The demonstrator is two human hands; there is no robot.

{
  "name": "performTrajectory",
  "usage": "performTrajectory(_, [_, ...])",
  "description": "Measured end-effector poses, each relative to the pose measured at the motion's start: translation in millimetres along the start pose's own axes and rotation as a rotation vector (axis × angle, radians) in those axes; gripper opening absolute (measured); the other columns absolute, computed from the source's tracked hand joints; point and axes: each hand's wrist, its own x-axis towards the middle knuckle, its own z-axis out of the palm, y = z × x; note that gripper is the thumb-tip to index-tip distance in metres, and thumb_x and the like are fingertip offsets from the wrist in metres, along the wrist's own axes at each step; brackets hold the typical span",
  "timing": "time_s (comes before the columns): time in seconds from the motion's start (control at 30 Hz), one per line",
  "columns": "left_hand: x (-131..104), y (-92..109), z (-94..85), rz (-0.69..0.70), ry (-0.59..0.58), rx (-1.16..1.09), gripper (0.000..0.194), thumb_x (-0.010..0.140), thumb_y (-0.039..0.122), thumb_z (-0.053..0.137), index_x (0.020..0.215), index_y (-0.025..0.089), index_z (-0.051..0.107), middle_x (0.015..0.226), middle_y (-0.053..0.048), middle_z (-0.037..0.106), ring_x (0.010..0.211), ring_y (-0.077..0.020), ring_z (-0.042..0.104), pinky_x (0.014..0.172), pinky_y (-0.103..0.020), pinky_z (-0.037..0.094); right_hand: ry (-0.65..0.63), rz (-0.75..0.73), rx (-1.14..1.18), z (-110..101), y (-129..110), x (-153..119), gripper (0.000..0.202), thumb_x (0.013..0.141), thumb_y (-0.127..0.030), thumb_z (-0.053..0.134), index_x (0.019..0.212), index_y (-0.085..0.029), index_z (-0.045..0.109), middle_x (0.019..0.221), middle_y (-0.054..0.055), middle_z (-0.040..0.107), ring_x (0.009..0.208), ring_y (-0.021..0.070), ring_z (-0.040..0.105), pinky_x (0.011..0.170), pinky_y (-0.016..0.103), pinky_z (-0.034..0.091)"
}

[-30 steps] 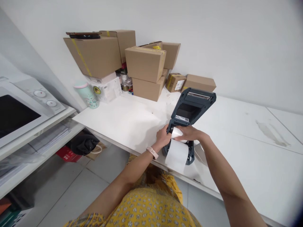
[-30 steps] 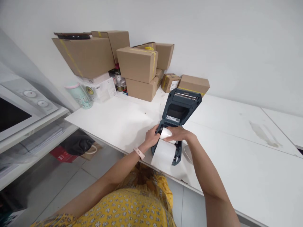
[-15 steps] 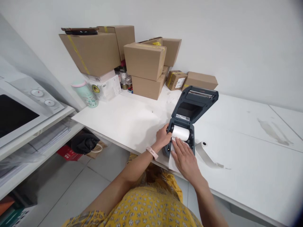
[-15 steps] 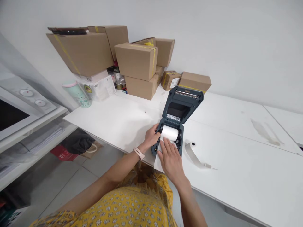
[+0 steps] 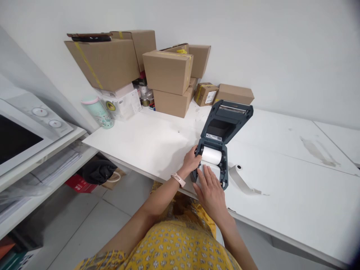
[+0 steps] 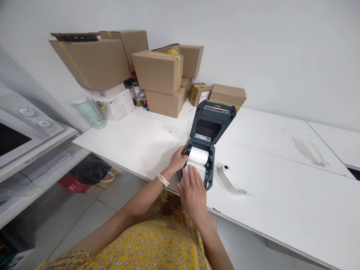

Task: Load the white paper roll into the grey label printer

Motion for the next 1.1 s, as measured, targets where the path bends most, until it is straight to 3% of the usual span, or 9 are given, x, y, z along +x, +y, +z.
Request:
performTrajectory(0.43, [-1.7,-0.7,0.1,0.007,-0.011,-0.016,0.054,0.086,0.022,0.056,0.14,0.024,0.058,0.141,-0.007,0.066,0.127,-0.0265,0.062,0.109,-0.037,0.047,0.03,-0.042,-0.024,-4.4,-0.4,-5.2,0.065,0.101,-0.031,0.052,0.161,-0.019,0.028,0.155,0.022,0.049,0.142,0.0381,0.052,0.105,0.054,0.054])
performTrajectory(0.53, [-13.0,-5.4,1.6,0.018,-0.023,-0.072,0.053,0.091,0.031,0.057,0.143,0.022,0.054,0.144,-0.009,0.063,0.132,-0.0268,0.06,0.111,-0.039,0.046,0.037,-0.048,0.01,-5.9,-0.1,-6.0,0.068,0.101,-0.03,0.053,0.162,-0.02,0.026,0.156,0.022,0.048,0.142,0.0377,0.051,0.106,0.055,0.054])
performTrajectory(0.67, [-42.7,-18.8,4.8,0.026,-0.056,-0.299,0.067,0.092,0.042,0.063,0.152,0.021,0.043,0.155,-0.012,0.052,0.141,-0.0262,0.052,0.118,-0.039,0.041,0.035,-0.062,0.077,-10.4,0.1,-12.3,0.069,0.1,-0.027,0.054,0.163,-0.021,0.025,0.158,0.02,0.047,0.144,0.0365,0.049,0.109,0.056,0.052])
performTrajectory(0.83, [-69.2,-28.7,2.1,0.004,-0.132,-0.4,0.081,0.088,0.044,0.07,0.157,0.023,0.033,0.154,-0.012,0.053,0.139,-0.0281,0.055,0.115,-0.041,0.046,-0.081,-0.111,0.215,-31.5,14.0,-17.6,0.055,0.102,-0.033,0.051,0.155,-0.024,0.042,0.159,0.013,0.047,0.147,0.0317,0.045,0.112,0.054,0.052])
performTrajectory(0.93, [-73.6,-21.3,-3.0,0.001,-0.128,-0.293,0.083,0.089,0.044,0.069,0.159,0.021,0.031,0.16,-0.015,0.046,0.146,-0.0313,0.047,0.119,-0.046,0.042,-0.18,-0.142,0.247,-45.0,25.5,-11.2,0.044,0.103,-0.036,0.05,0.145,-0.024,0.055,0.154,0.011,0.054,0.143,0.0297,0.052,0.107,0.05,0.056])
performTrajectory(1.03, [-76.6,-2.8,-8.4,0.17,-0.021,0.006,0.079,0.093,0.044,0.062,0.16,0.018,0.028,0.17,-0.016,0.025,0.159,-0.0307,0.021,0.129,-0.05,0.024,-0.203,-0.15,0.241,-50.3,29.0,-6.1,0.04,0.103,-0.035,0.049,0.139,-0.022,0.06,0.148,0.012,0.06,0.14,0.0301,0.055,0.105,0.05,0.057])
performTrajectory(1.1, [-77.6,11.8,-11.3,0.412,-0.082,0.215,0.065,0.098,0.042,0.054,0.157,0.021,0.036,0.169,-0.012,0.029,0.16,-0.0265,0.017,0.131,-0.05,0.012,-0.177,-0.149,0.244,-48.8,26.5,-7.2,0.039,0.102,-0.032,0.049,0.138,-0.021,0.06,0.145,0.013,0.062,0.138,0.0311,0.057,0.106,0.051,0.056])
